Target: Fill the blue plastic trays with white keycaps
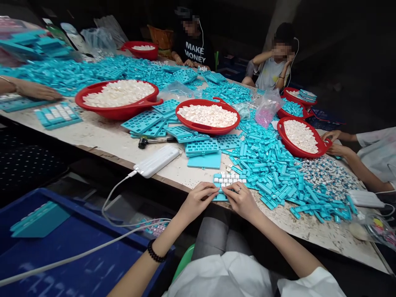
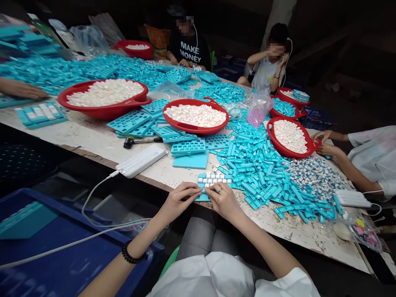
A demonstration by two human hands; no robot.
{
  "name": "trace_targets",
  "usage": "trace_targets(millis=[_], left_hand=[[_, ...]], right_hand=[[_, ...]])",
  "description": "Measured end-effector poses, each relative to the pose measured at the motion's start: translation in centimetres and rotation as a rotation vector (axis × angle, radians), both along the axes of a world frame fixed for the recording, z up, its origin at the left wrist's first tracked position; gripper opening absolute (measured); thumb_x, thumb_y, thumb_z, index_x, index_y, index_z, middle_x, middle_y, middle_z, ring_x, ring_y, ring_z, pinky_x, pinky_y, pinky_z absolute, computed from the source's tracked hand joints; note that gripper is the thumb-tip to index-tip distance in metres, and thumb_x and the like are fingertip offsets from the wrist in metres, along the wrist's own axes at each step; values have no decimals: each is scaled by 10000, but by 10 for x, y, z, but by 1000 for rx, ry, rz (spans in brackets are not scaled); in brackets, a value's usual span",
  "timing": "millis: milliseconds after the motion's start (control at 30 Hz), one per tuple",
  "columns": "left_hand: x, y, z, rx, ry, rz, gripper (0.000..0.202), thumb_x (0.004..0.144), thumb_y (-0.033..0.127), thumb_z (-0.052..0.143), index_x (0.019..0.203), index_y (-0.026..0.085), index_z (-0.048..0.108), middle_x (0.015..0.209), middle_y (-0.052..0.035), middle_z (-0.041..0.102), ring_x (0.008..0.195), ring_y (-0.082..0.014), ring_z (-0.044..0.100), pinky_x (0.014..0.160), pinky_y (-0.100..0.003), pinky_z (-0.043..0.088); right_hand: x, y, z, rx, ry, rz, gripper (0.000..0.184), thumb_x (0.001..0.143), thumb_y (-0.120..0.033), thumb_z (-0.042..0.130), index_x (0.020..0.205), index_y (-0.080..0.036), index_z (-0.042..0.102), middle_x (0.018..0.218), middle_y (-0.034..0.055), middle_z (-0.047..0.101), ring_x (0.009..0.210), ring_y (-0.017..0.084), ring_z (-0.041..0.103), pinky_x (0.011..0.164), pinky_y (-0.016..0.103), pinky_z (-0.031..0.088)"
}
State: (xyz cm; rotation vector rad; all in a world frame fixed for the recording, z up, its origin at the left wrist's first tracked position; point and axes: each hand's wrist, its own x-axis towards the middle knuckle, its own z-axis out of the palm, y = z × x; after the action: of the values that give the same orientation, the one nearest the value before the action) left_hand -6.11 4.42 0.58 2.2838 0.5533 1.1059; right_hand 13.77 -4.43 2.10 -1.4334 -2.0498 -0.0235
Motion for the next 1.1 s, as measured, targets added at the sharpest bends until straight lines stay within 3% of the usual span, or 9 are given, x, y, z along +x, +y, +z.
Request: trace_targets(millis=[233,433,667,800,933,1033,1100], left_hand=[[-2,-6,0,76,46,-5,188,989,209,562,1086,233,722,1018,-67,714,989,-208,671,872,-362,584],[-6,-17,1,121,74,24,327,979,174,566,1288,251,644,1136,-75,697,1086,-214,664,961,-381,571],[-9,-22,-1,52,103,66,381,980,162,513,1317,291,634,1188,-61,687,1153,-227,650,1020,-410,551],[-7,-24,-8,22,92,112,413,984,191,514,1372,314,580,1233,-77,638,1194,-254,613,1036,-444,528],[-1,-23,-14,90,70,153,519,978,184,520,1473,327,463,1363,-108,550,1275,-287,557,1079,-472,479],[4,-19,-18,234,70,100,571,975,140,498,1506,332,412,1391,-89,579,1340,-294,516,1165,-527,357],[8,-18,-21,303,109,68,592,972,131,495,1525,310,383,1399,-78,604,1363,-286,505,1187,-516,314]], right_hand=[[-1,-5,-3,-15,-27,6,331,982,-119,494,1254,-211,660,937,99,684,901,251,576,770,389,529],[-2,-9,-6,38,-22,20,369,919,-95,507,1251,-169,651,996,106,696,925,260,581,809,406,523],[-4,-9,-7,-34,17,-30,511,856,-67,545,1328,-248,621,1036,86,694,964,250,618,860,425,502],[-4,-17,3,8,121,-132,518,891,-99,536,1371,-288,586,1184,80,672,1091,245,611,961,431,488],[34,-37,18,125,288,-373,340,952,-186,495,1220,-270,686,1121,74,685,1044,223,627,937,384,508],[97,-57,27,116,310,-655,292,955,-262,473,1077,-235,736,1037,80,704,1007,240,639,895,387,513],[143,-69,32,32,243,-818,320,917,-308,469,1047,-197,739,1050,95,715,1006,255,648,883,390,512]])
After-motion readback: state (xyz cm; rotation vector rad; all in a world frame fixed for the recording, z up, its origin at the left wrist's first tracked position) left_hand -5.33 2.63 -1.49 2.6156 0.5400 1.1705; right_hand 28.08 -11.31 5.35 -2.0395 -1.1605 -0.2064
